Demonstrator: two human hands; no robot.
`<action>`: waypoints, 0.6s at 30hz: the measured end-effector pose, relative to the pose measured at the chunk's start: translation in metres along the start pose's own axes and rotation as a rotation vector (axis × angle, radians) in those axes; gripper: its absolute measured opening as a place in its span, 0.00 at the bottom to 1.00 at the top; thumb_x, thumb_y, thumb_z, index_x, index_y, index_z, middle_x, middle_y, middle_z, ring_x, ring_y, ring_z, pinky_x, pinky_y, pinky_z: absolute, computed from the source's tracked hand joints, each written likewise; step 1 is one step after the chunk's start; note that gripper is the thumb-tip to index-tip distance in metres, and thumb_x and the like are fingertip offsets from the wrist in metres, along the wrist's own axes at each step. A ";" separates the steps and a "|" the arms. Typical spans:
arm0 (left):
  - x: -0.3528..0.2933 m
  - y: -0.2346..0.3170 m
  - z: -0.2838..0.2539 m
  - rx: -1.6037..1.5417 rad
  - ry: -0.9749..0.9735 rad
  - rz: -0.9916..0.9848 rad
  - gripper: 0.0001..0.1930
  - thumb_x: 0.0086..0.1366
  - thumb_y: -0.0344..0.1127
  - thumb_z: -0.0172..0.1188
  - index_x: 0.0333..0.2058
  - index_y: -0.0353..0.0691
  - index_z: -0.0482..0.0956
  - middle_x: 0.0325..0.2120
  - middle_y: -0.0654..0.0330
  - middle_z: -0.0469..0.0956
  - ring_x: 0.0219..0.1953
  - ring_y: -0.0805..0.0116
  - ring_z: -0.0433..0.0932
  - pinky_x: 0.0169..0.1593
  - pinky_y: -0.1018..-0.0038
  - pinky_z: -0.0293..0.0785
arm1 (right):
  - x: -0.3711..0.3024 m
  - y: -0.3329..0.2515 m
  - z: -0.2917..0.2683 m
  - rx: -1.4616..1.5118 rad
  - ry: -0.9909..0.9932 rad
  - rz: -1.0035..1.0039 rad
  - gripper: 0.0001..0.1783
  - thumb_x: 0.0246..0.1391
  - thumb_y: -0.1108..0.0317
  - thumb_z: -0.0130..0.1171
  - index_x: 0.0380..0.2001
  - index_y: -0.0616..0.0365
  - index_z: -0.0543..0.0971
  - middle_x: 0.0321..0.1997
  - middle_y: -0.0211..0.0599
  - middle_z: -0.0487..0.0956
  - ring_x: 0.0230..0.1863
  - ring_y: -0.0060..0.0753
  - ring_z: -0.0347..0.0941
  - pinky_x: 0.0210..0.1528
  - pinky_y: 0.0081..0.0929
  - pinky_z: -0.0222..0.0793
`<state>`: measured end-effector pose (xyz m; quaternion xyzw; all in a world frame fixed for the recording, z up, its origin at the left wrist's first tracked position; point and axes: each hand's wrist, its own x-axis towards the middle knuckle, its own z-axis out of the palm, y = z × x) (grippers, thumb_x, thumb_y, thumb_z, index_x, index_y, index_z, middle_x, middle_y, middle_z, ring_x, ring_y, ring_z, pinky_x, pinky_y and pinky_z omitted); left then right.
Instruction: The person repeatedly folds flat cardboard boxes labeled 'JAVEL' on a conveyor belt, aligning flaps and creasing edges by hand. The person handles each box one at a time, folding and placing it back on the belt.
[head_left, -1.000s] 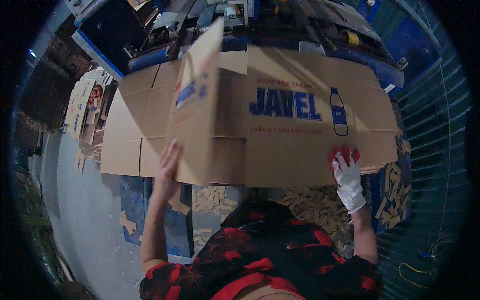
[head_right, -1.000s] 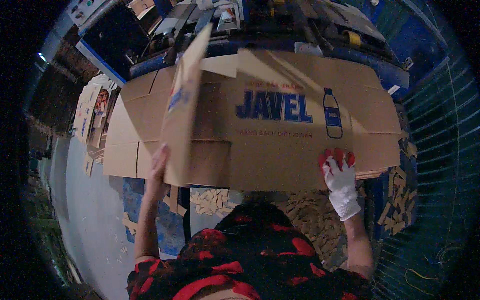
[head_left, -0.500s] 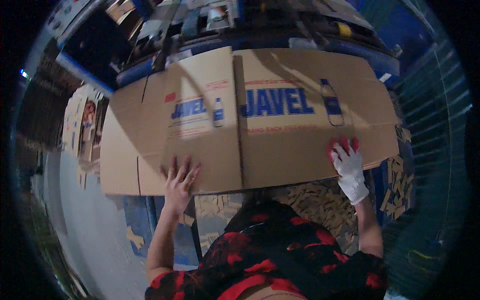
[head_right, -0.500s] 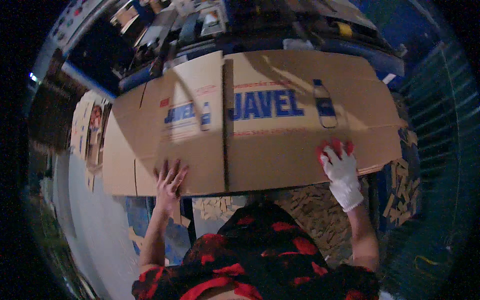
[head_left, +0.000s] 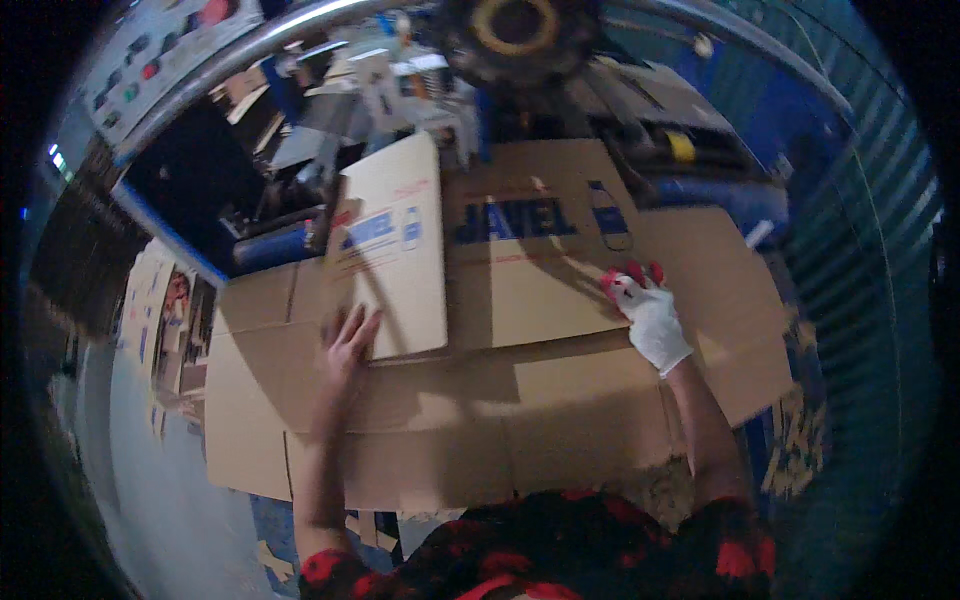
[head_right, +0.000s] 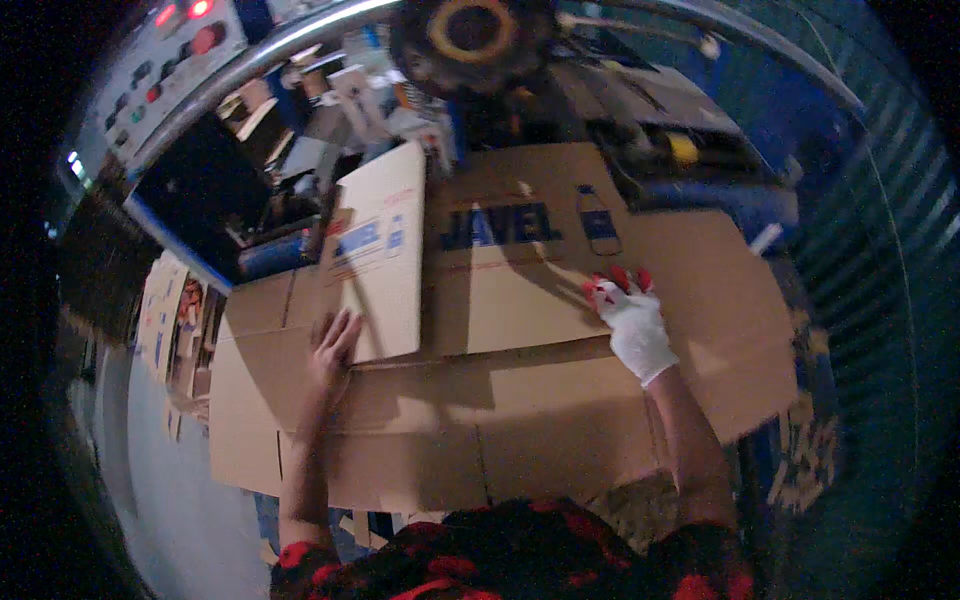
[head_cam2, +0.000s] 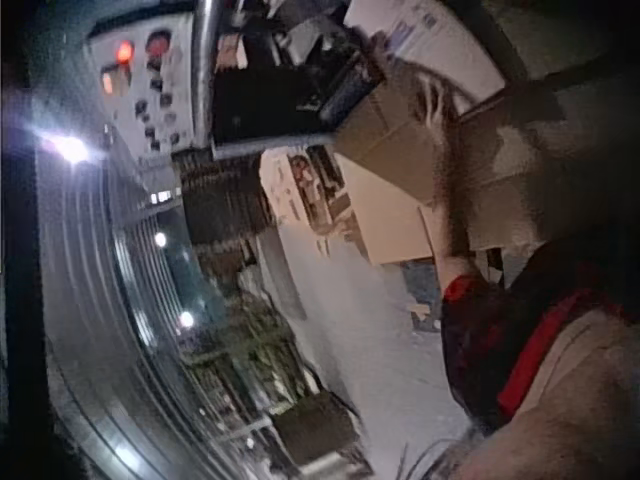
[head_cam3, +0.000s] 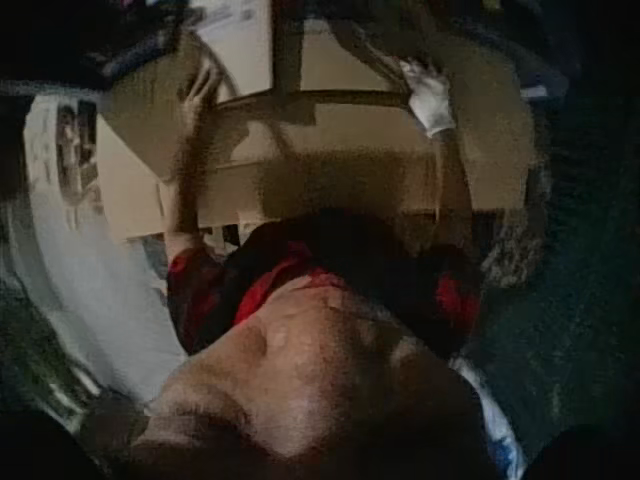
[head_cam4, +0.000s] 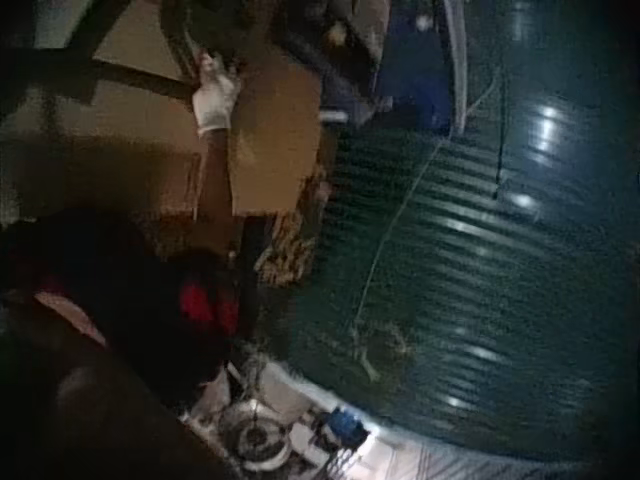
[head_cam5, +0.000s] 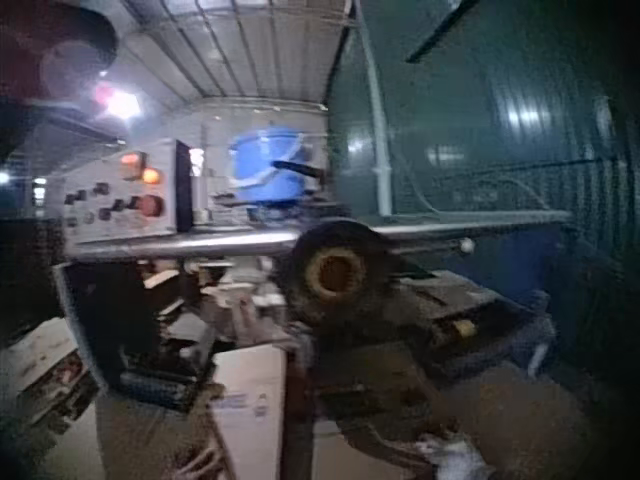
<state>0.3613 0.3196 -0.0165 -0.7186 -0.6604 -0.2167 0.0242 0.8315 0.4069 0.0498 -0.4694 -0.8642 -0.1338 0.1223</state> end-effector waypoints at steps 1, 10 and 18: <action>0.021 -0.016 0.013 -0.015 0.021 0.040 0.24 0.64 0.32 0.50 0.58 0.64 0.68 0.62 0.60 0.63 0.64 0.48 0.58 0.63 0.46 0.45 | 0.019 0.007 0.003 -0.001 0.028 -0.011 0.26 0.39 0.79 0.52 0.47 0.49 0.75 0.52 0.36 0.75 0.58 0.45 0.66 0.65 0.51 0.52; 0.105 -0.069 0.020 0.212 0.288 -0.087 0.25 0.61 0.36 0.49 0.59 0.54 0.66 0.60 0.60 0.63 0.60 0.58 0.63 0.60 0.53 0.59 | 0.118 0.101 0.073 -0.051 0.053 0.122 0.38 0.45 0.80 0.51 0.63 0.53 0.61 0.66 0.44 0.61 0.67 0.49 0.54 0.67 0.43 0.50; -0.162 -0.144 -0.139 0.745 0.179 -1.175 0.29 0.58 0.57 0.56 0.49 0.39 0.75 0.48 0.50 0.76 0.52 0.50 0.72 0.57 0.64 0.65 | -0.161 0.130 -0.007 -0.268 -0.024 0.679 0.39 0.54 0.60 0.58 0.65 0.58 0.55 0.68 0.47 0.56 0.68 0.48 0.51 0.68 0.40 0.47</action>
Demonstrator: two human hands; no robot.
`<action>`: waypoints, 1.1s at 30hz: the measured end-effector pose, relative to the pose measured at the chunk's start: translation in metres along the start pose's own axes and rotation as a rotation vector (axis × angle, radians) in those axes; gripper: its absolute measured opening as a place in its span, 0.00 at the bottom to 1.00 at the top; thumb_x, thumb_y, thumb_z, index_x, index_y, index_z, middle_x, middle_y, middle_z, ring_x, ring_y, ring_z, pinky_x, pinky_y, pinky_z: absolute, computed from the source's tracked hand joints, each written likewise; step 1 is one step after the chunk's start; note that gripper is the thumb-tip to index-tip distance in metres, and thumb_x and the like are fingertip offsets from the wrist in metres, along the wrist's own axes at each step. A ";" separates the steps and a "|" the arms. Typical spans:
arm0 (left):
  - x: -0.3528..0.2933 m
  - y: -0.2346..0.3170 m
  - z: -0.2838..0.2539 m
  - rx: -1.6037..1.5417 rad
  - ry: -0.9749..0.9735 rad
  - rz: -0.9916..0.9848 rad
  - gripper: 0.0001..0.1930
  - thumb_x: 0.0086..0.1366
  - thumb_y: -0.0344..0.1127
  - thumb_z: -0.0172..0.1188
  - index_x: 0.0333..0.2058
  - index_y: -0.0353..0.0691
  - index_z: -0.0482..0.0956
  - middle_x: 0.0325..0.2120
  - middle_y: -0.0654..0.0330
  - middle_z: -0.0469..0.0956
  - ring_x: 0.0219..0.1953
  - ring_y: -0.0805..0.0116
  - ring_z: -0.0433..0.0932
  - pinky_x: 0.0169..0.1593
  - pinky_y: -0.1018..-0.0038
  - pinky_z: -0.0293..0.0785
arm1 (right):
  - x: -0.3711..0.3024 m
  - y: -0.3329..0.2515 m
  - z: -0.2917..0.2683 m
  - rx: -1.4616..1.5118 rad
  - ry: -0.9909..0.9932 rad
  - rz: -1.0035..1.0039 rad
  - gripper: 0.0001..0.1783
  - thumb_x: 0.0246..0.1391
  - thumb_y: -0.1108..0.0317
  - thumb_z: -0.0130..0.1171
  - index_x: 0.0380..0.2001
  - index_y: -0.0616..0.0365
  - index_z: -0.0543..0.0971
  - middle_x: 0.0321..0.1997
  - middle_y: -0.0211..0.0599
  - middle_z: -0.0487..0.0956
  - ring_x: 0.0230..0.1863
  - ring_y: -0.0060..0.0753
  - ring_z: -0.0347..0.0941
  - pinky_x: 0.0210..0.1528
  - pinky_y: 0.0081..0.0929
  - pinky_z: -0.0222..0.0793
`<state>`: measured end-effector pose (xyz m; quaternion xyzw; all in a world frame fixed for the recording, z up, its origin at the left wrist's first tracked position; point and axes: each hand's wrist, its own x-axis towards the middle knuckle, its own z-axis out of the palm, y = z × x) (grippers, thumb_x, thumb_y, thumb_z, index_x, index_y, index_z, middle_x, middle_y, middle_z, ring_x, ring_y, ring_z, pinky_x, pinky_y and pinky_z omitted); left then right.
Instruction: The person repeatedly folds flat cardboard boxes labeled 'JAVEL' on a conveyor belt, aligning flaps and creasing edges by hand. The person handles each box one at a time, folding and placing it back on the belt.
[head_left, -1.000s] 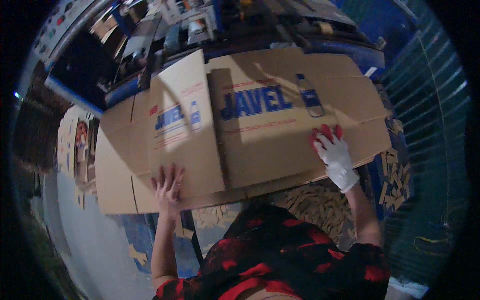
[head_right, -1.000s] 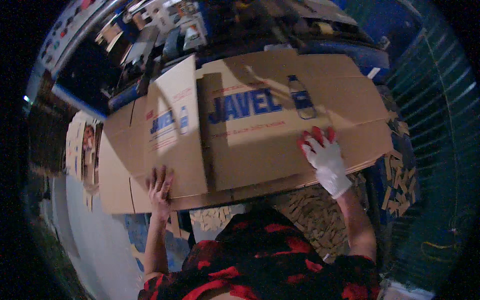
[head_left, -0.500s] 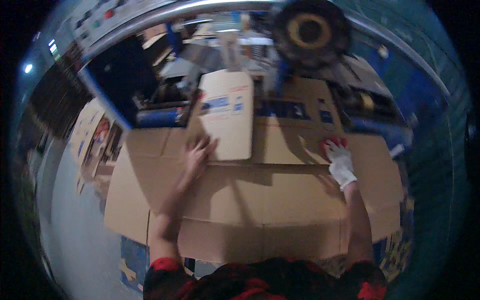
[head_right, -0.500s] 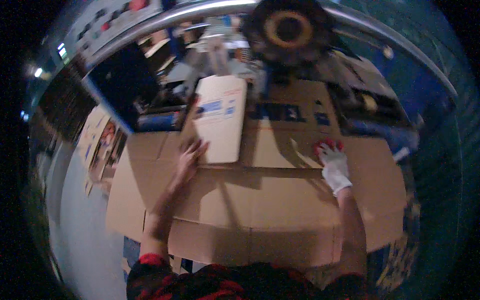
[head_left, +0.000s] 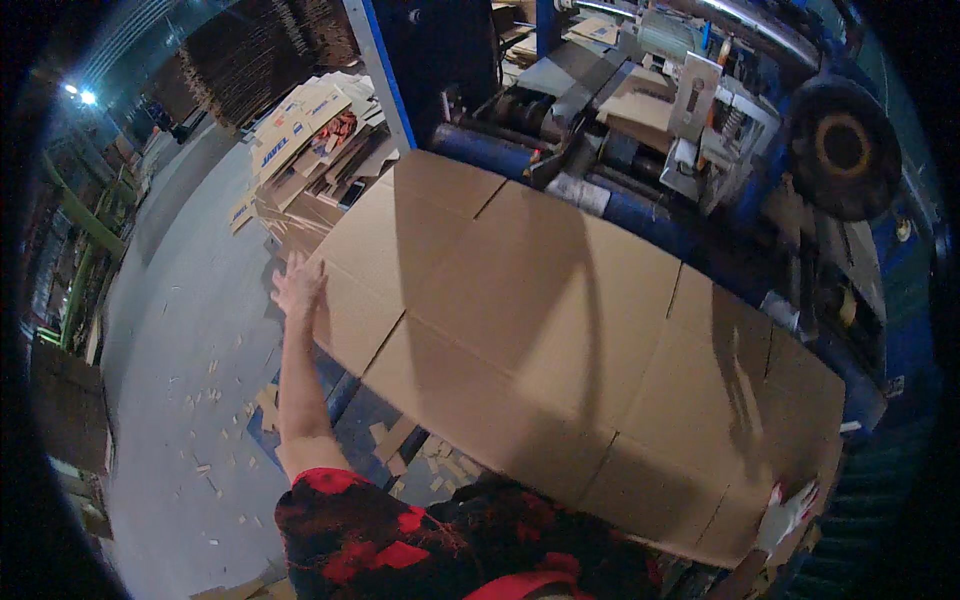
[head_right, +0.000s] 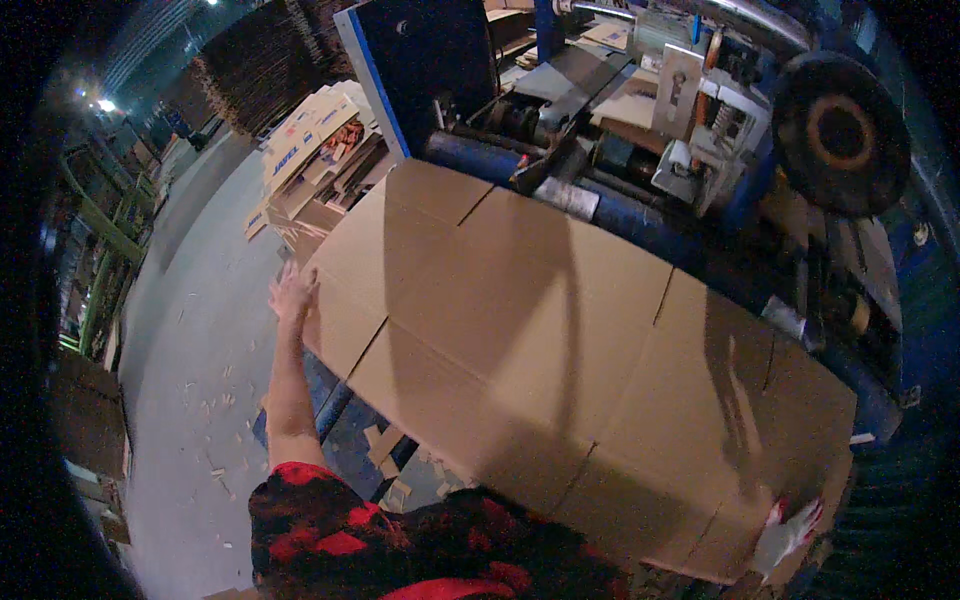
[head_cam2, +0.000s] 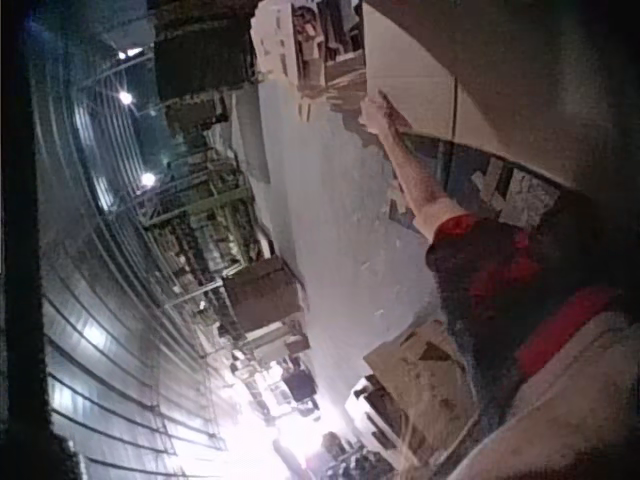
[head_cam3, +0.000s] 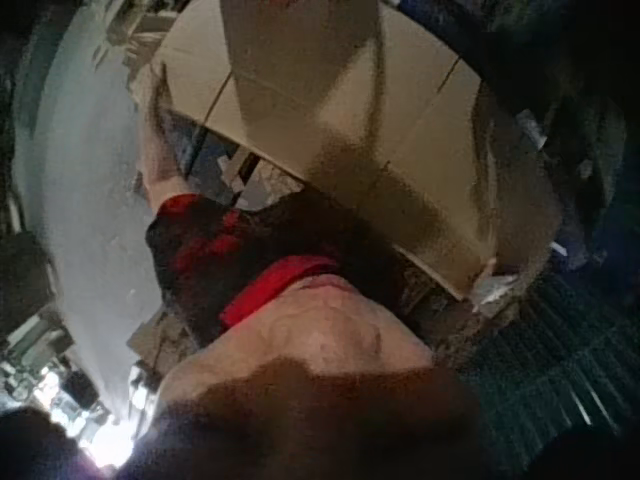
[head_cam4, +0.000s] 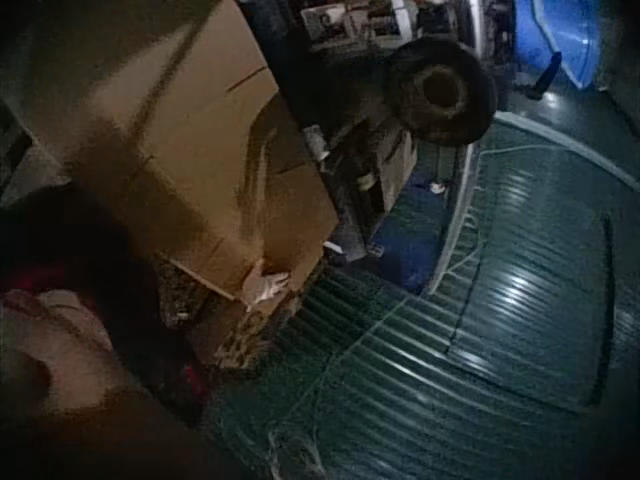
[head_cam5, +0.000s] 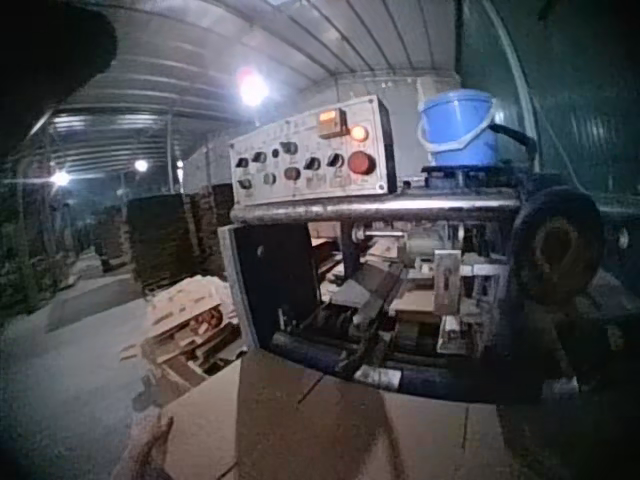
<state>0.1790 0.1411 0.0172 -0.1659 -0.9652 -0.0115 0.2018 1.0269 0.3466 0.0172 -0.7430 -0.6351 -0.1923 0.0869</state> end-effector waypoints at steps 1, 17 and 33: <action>-0.001 -0.027 0.010 -0.119 -0.103 0.001 0.29 0.58 0.56 0.56 0.49 0.38 0.75 0.48 0.50 0.75 0.53 0.51 0.70 0.57 0.62 0.65 | -0.024 0.019 0.007 -0.041 -0.025 0.079 0.41 0.53 0.55 0.58 0.65 0.59 0.55 0.68 0.47 0.57 0.68 0.48 0.51 0.68 0.41 0.48; 0.025 -0.142 0.040 -1.250 -0.789 0.005 0.18 0.61 0.42 0.57 0.44 0.34 0.76 0.39 0.57 0.77 0.43 0.66 0.74 0.52 0.69 0.65 | -0.154 0.050 -0.038 1.631 0.018 0.860 0.30 0.49 0.69 0.53 0.58 0.61 0.64 0.58 0.44 0.69 0.56 0.39 0.67 0.58 0.37 0.64; -0.170 0.040 -0.106 -1.145 -0.647 1.002 0.30 0.59 0.23 0.53 0.61 0.44 0.64 0.64 0.55 0.58 0.67 0.57 0.54 0.66 0.59 0.50 | -0.150 -0.144 -0.152 0.264 -0.135 -0.772 0.25 0.51 0.65 0.57 0.55 0.44 0.71 0.58 0.46 0.71 0.60 0.55 0.64 0.62 0.54 0.55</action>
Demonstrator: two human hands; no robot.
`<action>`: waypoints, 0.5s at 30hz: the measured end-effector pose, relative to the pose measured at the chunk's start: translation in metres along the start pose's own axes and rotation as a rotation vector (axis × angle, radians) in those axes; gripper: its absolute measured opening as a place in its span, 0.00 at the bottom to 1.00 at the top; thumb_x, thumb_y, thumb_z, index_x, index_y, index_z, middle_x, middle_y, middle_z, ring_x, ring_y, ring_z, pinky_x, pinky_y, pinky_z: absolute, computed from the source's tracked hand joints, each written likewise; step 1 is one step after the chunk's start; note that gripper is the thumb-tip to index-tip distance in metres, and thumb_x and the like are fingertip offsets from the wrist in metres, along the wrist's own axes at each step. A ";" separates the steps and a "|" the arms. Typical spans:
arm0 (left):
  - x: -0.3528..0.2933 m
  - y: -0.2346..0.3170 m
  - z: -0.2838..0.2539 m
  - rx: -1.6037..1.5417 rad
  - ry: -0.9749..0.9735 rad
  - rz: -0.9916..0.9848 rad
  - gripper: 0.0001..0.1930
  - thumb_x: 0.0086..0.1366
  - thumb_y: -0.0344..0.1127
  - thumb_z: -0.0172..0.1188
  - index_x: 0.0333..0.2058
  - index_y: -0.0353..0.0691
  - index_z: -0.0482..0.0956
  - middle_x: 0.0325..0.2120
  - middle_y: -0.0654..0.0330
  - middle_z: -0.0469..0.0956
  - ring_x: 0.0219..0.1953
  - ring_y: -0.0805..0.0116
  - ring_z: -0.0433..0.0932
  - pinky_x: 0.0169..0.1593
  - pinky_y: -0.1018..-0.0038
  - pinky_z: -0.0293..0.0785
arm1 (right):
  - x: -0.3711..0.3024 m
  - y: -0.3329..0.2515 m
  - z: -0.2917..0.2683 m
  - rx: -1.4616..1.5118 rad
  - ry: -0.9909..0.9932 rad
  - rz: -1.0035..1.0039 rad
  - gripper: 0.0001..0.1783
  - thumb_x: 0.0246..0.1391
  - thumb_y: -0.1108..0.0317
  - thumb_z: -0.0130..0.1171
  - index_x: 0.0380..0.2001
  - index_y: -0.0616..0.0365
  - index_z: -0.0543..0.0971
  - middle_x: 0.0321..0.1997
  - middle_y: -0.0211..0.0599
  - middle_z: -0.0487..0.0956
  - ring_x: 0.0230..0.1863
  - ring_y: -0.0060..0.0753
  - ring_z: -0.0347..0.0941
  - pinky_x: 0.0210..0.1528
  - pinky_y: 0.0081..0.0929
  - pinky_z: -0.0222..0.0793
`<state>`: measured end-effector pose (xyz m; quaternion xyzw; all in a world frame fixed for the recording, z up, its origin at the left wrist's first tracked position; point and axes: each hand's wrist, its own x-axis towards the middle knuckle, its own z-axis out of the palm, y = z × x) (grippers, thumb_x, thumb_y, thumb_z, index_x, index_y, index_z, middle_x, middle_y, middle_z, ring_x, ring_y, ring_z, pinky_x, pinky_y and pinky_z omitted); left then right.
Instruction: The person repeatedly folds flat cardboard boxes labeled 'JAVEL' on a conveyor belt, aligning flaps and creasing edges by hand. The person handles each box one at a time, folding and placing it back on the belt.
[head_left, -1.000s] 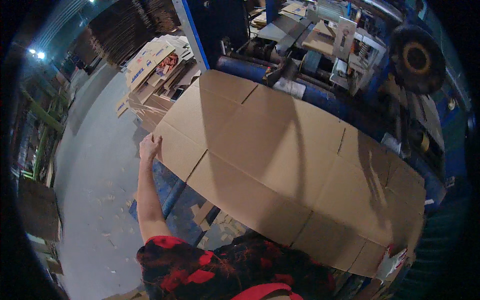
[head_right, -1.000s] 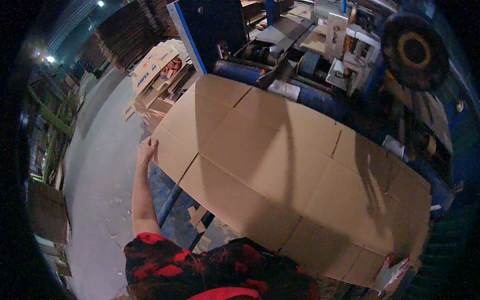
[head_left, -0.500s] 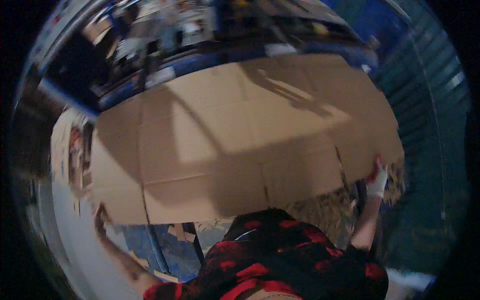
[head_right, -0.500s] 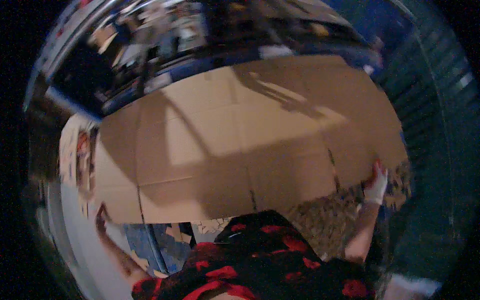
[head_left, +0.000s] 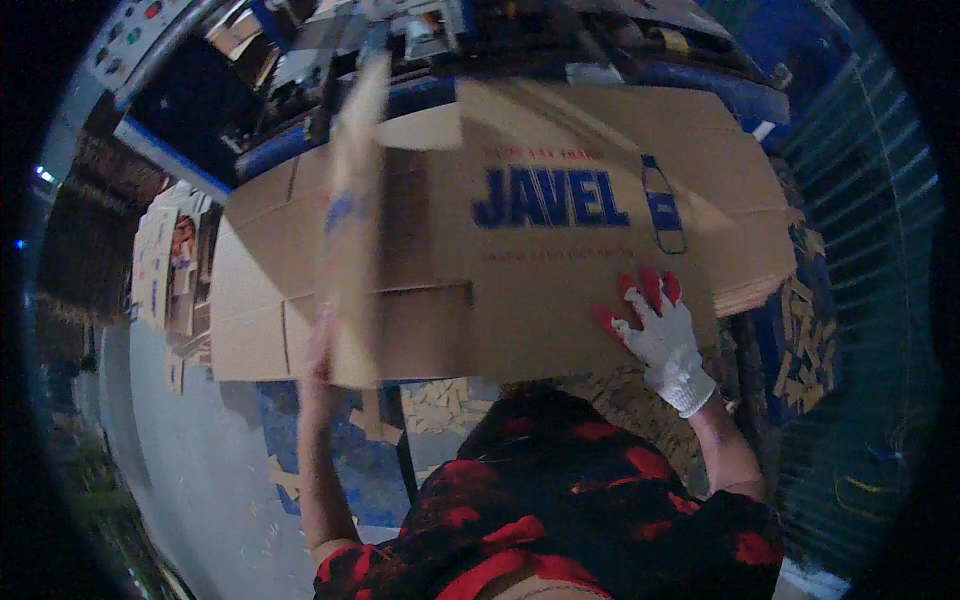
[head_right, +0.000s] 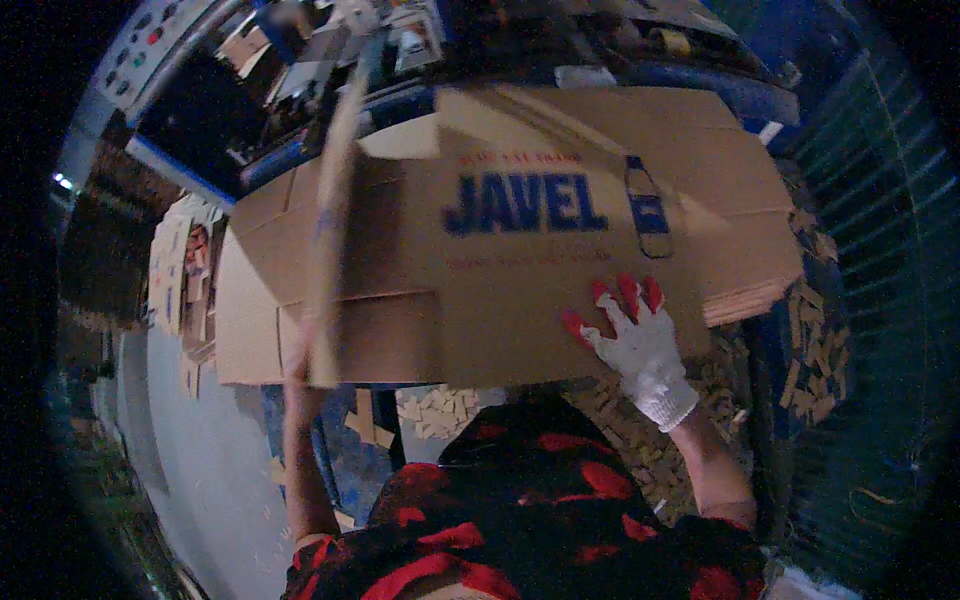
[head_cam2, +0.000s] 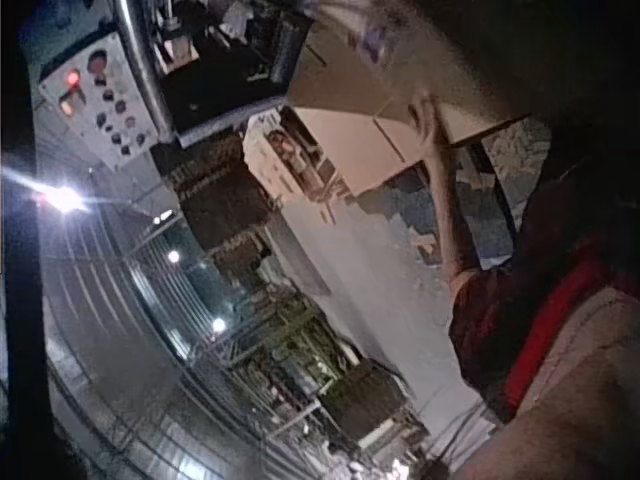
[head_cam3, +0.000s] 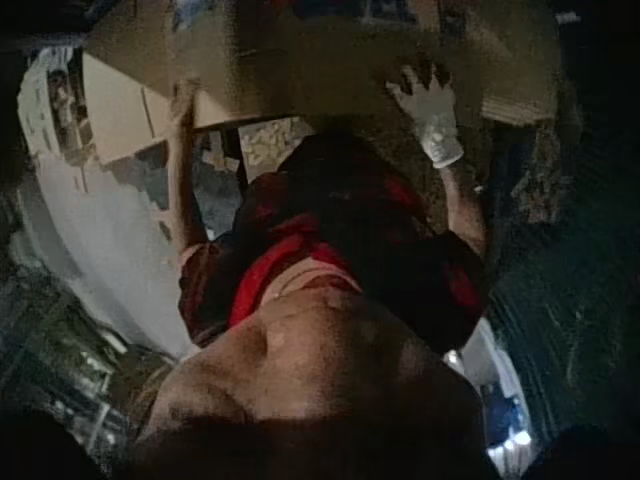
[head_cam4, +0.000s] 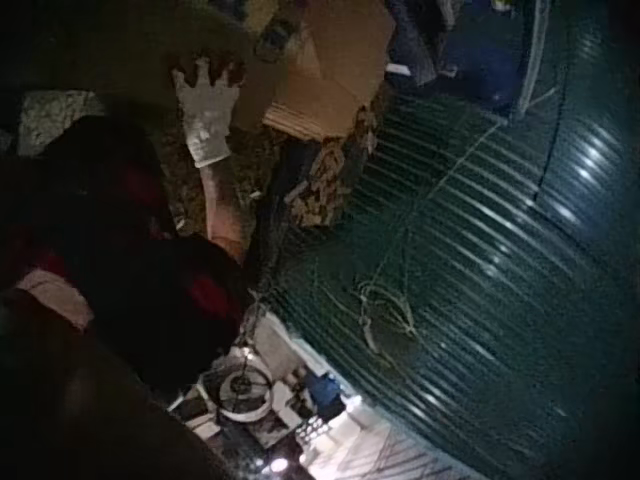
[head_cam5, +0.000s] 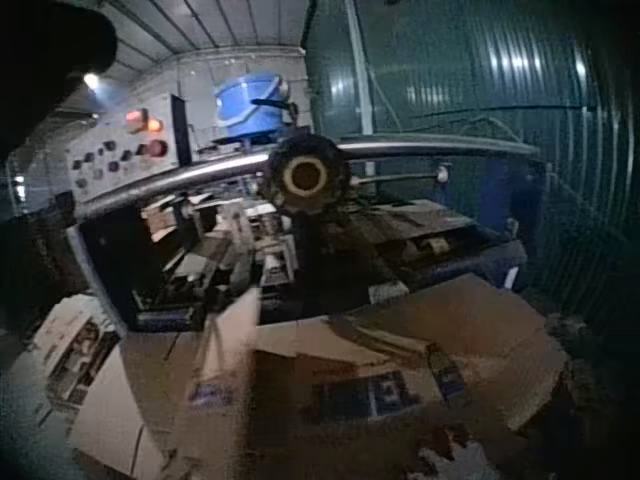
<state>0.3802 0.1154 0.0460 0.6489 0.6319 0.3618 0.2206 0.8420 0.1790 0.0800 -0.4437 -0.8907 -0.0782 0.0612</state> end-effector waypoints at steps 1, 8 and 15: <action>0.006 0.010 0.010 0.259 -0.080 0.075 0.31 0.58 0.24 0.54 0.62 0.50 0.63 0.64 0.59 0.58 0.67 0.52 0.53 0.65 0.52 0.48 | 0.001 -0.001 0.014 -0.108 -0.057 -0.038 0.25 0.52 0.62 0.56 0.55 0.39 0.71 0.58 0.46 0.70 0.61 0.57 0.63 0.63 0.56 0.53; -0.005 0.012 0.032 0.844 -0.342 0.189 0.31 0.57 0.33 0.56 0.61 0.61 0.64 0.64 0.66 0.59 0.67 0.44 0.51 0.59 0.31 0.43 | 0.005 0.010 0.028 -0.100 -0.026 -0.011 0.19 0.55 0.55 0.53 0.51 0.25 0.74 0.57 0.36 0.72 0.57 0.56 0.67 0.59 0.57 0.58; 0.001 0.017 0.030 0.746 -0.398 0.158 0.36 0.51 0.30 0.58 0.61 0.59 0.62 0.65 0.65 0.57 0.66 0.42 0.49 0.60 0.34 0.43 | 0.005 0.020 0.031 -0.158 -0.081 -0.049 0.22 0.51 0.56 0.58 0.51 0.37 0.75 0.52 0.35 0.74 0.56 0.56 0.68 0.60 0.58 0.55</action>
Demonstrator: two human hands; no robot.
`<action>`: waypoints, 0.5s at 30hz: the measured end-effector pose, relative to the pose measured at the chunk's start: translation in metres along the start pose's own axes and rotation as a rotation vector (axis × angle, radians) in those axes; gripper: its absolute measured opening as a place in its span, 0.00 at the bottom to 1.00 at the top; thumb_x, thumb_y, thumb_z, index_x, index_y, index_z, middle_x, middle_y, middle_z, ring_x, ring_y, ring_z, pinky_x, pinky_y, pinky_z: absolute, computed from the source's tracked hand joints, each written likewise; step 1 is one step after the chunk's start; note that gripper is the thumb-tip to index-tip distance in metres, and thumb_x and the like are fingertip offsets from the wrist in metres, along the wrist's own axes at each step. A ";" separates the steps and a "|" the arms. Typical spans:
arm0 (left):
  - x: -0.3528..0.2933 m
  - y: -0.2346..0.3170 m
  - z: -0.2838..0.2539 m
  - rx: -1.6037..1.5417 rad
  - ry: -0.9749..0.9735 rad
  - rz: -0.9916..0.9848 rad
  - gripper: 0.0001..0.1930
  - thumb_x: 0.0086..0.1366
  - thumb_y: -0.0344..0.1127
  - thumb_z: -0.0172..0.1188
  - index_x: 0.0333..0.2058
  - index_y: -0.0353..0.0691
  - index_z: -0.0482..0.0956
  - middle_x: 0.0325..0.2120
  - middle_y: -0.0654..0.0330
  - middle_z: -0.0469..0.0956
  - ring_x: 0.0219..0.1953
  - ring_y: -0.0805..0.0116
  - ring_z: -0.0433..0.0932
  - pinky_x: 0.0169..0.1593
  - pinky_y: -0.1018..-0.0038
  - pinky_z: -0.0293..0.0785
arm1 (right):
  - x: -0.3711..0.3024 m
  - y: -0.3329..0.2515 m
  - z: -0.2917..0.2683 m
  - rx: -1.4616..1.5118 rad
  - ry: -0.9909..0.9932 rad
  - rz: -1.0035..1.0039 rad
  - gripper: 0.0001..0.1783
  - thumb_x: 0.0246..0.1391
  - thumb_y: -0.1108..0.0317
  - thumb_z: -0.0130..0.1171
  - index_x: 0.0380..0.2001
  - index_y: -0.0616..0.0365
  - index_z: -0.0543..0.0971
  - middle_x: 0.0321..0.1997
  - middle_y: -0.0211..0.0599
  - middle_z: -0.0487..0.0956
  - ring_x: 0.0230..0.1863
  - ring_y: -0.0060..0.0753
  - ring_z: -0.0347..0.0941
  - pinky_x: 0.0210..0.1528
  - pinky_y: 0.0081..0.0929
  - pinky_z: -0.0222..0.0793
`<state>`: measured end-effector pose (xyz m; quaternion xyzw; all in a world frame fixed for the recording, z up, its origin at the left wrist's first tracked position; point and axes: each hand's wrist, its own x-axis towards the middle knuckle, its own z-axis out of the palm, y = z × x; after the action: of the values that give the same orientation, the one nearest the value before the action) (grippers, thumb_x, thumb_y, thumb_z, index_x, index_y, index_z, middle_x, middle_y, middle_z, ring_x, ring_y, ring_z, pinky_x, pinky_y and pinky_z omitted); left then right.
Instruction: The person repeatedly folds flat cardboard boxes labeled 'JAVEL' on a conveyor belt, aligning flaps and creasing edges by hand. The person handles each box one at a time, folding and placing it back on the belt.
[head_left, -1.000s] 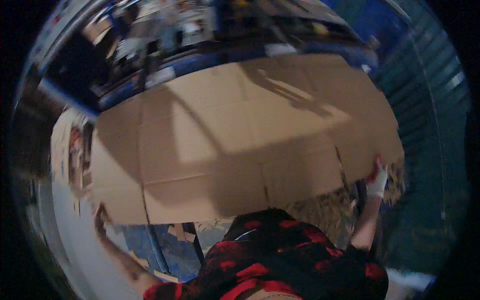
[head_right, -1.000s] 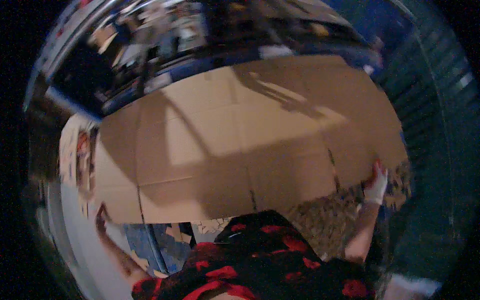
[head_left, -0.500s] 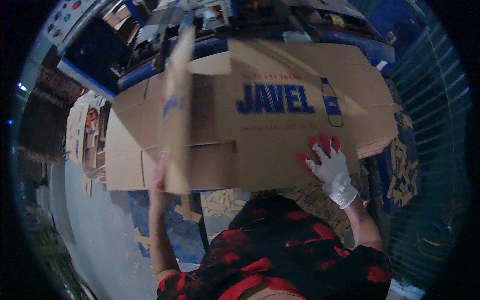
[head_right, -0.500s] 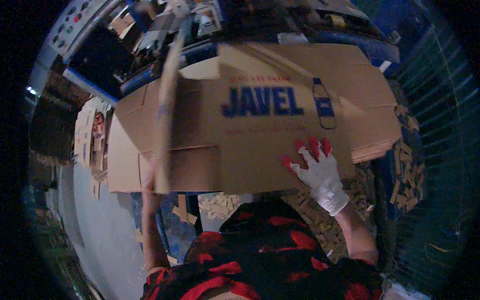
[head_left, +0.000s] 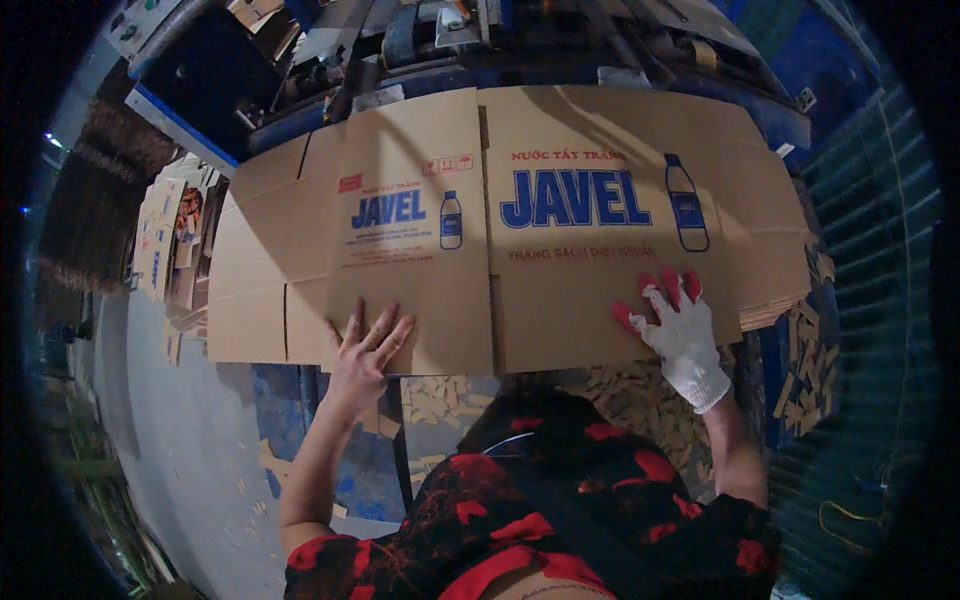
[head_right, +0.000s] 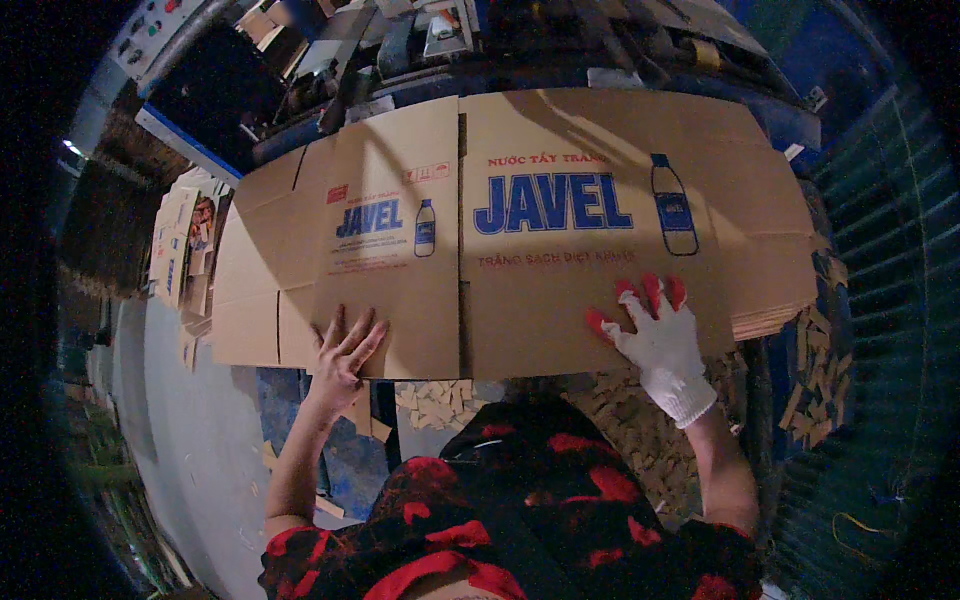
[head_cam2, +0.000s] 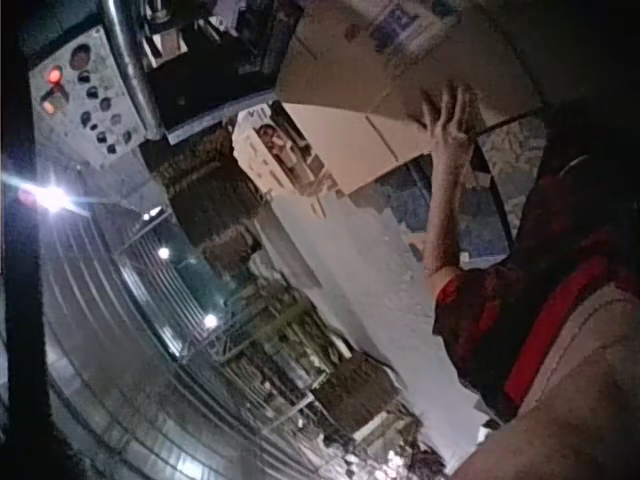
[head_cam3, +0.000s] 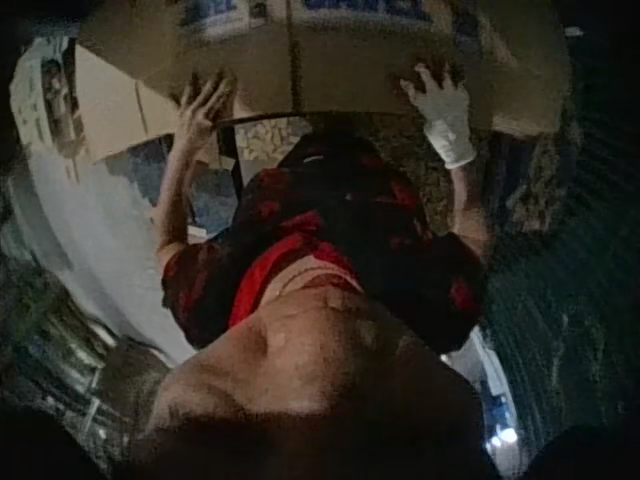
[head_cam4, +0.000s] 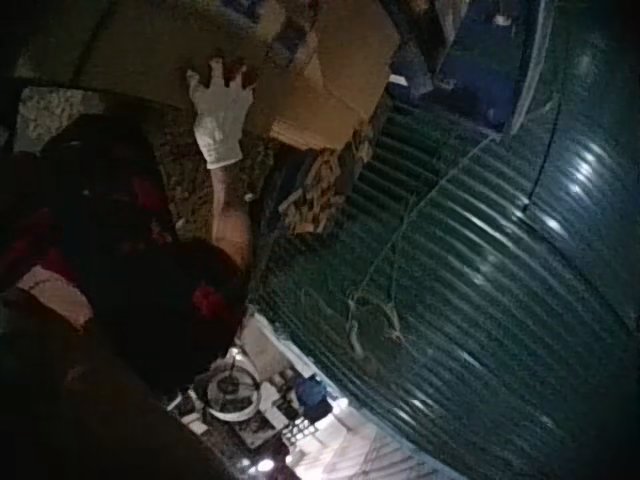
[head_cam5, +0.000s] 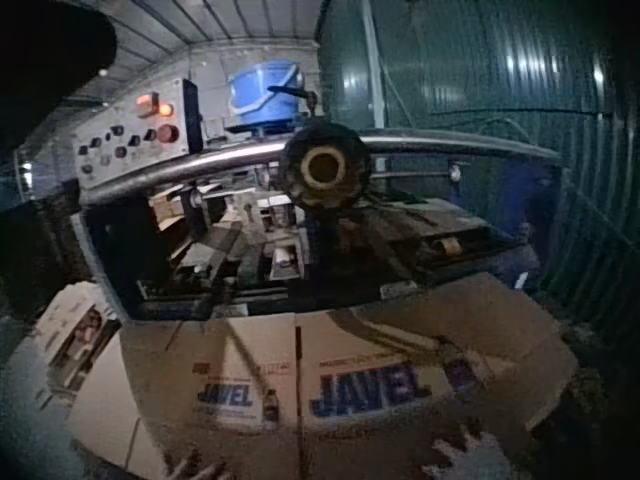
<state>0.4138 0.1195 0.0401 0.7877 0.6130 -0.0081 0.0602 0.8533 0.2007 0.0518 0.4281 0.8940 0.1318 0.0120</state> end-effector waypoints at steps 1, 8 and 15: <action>0.002 -0.001 -0.008 -0.038 -0.048 0.009 0.40 0.48 0.29 0.61 0.62 0.60 0.60 0.66 0.66 0.55 0.67 0.43 0.48 0.61 0.34 0.43 | 0.002 0.003 -0.012 -0.022 -0.006 -0.021 0.24 0.50 0.57 0.59 0.52 0.38 0.74 0.52 0.35 0.74 0.56 0.56 0.68 0.61 0.58 0.55; 0.026 -0.062 -0.011 -0.636 0.050 -0.208 0.37 0.55 0.54 0.62 0.62 0.53 0.63 0.64 0.59 0.57 0.63 0.50 0.54 0.65 0.54 0.50 | 0.002 0.067 -0.030 1.122 -0.248 0.020 0.38 0.43 0.70 0.64 0.61 0.45 0.65 0.59 0.41 0.69 0.58 0.48 0.66 0.58 0.42 0.63; 0.138 -0.148 0.045 -0.148 0.246 -0.864 0.35 0.57 0.65 0.53 0.57 0.50 0.69 0.54 0.51 0.66 0.59 0.51 0.61 0.56 0.50 0.61 | 0.074 0.123 0.054 0.426 0.280 0.744 0.21 0.48 0.69 0.58 0.48 0.60 0.72 0.42 0.44 0.76 0.43 0.49 0.72 0.45 0.39 0.69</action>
<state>0.3074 0.2833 -0.0288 0.4484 0.8870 0.1049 0.0343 0.9076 0.3432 0.0362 0.6913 0.6796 -0.0034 -0.2456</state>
